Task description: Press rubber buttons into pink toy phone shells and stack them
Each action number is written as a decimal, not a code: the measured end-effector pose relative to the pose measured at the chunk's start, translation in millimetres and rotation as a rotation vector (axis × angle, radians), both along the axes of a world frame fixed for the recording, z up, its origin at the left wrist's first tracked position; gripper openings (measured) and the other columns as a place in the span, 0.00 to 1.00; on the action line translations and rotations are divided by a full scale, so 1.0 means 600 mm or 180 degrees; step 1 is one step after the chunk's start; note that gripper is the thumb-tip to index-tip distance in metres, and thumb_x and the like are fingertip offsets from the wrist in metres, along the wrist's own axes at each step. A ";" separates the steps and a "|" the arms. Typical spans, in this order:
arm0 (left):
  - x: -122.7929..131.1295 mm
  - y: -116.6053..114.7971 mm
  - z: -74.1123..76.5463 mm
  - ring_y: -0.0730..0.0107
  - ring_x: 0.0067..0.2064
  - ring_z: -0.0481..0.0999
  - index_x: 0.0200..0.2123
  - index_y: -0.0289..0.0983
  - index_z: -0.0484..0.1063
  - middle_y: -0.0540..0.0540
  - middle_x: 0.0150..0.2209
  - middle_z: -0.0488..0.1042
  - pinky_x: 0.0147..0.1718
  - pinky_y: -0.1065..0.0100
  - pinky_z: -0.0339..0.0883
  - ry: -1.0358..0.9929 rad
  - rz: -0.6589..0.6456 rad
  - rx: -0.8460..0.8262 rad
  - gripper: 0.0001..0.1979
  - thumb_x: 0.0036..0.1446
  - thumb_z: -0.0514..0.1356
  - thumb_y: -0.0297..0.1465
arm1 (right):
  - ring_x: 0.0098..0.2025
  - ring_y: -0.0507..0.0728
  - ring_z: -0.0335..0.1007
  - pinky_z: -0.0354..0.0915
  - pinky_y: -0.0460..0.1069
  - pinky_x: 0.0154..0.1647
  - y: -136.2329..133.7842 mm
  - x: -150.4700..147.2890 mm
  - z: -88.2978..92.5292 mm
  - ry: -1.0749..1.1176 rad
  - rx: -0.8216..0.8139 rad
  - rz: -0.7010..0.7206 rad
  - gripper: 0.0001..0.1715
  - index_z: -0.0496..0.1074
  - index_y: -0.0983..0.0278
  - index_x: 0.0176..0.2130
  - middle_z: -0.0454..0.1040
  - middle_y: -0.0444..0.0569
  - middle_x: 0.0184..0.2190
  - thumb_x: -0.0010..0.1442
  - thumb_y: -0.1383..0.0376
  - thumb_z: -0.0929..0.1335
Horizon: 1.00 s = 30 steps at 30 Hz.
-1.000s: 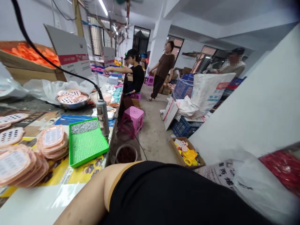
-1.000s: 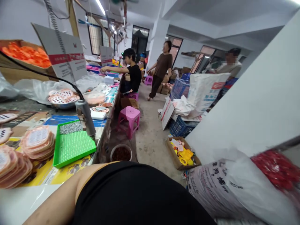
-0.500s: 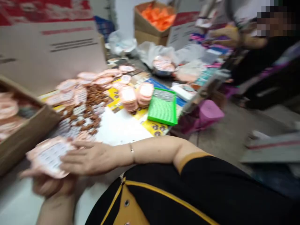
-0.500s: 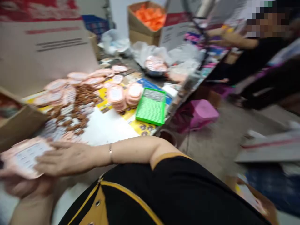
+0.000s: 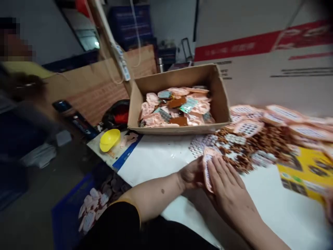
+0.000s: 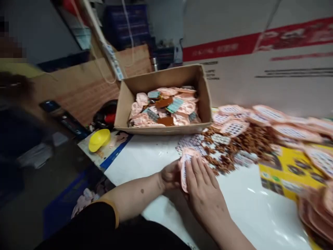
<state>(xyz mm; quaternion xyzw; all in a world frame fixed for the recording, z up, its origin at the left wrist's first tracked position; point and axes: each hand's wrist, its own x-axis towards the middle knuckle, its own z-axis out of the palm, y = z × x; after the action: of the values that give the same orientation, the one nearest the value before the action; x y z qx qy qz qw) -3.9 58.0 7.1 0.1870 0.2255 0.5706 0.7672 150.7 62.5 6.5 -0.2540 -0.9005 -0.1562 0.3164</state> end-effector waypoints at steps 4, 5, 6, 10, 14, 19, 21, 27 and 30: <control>-0.006 0.007 -0.006 0.67 0.29 0.76 0.50 0.30 0.77 0.37 0.41 0.80 0.24 0.69 0.68 0.0051 -0.0342 0.0142 0.50 0.22 0.80 0.49 | 0.65 0.73 0.64 0.62 0.66 0.63 -0.004 -0.003 -0.012 0.0131 0.0129 0.0175 0.41 0.44 0.77 0.72 0.67 0.74 0.62 0.65 0.73 0.61; -0.004 0.005 -0.006 0.66 0.31 0.77 0.51 0.30 0.77 0.36 0.42 0.80 0.27 0.69 0.68 0.0053 -0.0402 0.0157 0.50 0.23 0.79 0.50 | 0.65 0.72 0.65 0.61 0.65 0.63 -0.008 -0.001 -0.012 0.0136 0.0149 0.0204 0.41 0.44 0.76 0.72 0.68 0.73 0.61 0.65 0.75 0.60; -0.003 0.003 -0.005 0.64 0.34 0.78 0.51 0.30 0.77 0.35 0.44 0.80 0.29 0.69 0.69 0.0062 -0.0450 0.0170 0.49 0.25 0.79 0.51 | 0.64 0.71 0.66 0.60 0.64 0.64 -0.012 0.000 -0.012 0.0148 0.0166 0.0215 0.41 0.43 0.76 0.72 0.69 0.72 0.60 0.64 0.76 0.60; 0.001 0.000 -0.004 0.58 0.43 0.79 0.50 0.29 0.77 0.33 0.46 0.79 0.31 0.70 0.67 0.0132 -0.0488 0.0217 0.47 0.28 0.78 0.51 | 0.61 0.67 0.69 0.58 0.62 0.66 -0.013 0.005 -0.013 0.0252 0.0234 0.0231 0.40 0.45 0.76 0.72 0.72 0.69 0.58 0.64 0.78 0.60; 0.003 -0.001 0.001 0.52 0.52 0.77 0.52 0.27 0.75 0.31 0.48 0.78 0.42 0.68 0.67 0.0169 -0.0335 0.0231 0.47 0.33 0.76 0.52 | 0.60 0.65 0.71 0.56 0.61 0.67 -0.010 0.010 -0.015 0.0332 0.0253 0.0376 0.34 0.57 0.78 0.67 0.73 0.67 0.57 0.63 0.80 0.59; 0.002 -0.004 0.005 0.44 0.59 0.72 0.53 0.24 0.74 0.28 0.48 0.77 0.57 0.60 0.61 0.0214 -0.0220 0.0201 0.48 0.35 0.76 0.52 | 0.57 0.62 0.74 0.63 0.59 0.63 -0.013 0.012 -0.008 0.0469 0.0335 0.0388 0.25 0.70 0.76 0.56 0.76 0.63 0.55 0.63 0.80 0.58; 0.001 -0.004 0.006 0.42 0.60 0.71 0.52 0.25 0.75 0.28 0.48 0.77 0.60 0.57 0.60 0.0240 -0.0219 0.0185 0.47 0.35 0.76 0.52 | 0.56 0.61 0.76 0.68 0.59 0.59 -0.014 0.012 -0.003 0.0514 0.0358 0.0360 0.24 0.71 0.74 0.55 0.78 0.61 0.54 0.64 0.79 0.58; -0.001 -0.001 0.009 0.42 0.63 0.67 0.51 0.29 0.76 0.32 0.51 0.77 0.63 0.54 0.57 0.0304 -0.0186 0.0166 0.43 0.37 0.75 0.53 | 0.52 0.59 0.78 0.76 0.58 0.53 -0.013 0.012 0.008 0.0812 0.0309 0.0424 0.20 0.75 0.71 0.50 0.81 0.56 0.49 0.66 0.76 0.58; 0.001 -0.002 0.015 0.42 0.64 0.67 0.53 0.29 0.76 0.31 0.51 0.77 0.64 0.54 0.57 0.0336 -0.0198 0.0171 0.44 0.37 0.75 0.53 | 0.51 0.58 0.79 0.75 0.57 0.57 -0.012 0.012 0.008 0.0949 0.0289 0.0498 0.19 0.76 0.70 0.48 0.82 0.56 0.47 0.66 0.76 0.59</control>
<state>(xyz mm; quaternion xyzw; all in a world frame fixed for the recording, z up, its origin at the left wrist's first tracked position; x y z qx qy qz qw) -3.5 56.6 16.0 0.2443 0.2443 0.5417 0.7663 157.9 55.4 11.5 -0.1889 -0.8527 -0.1322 0.4688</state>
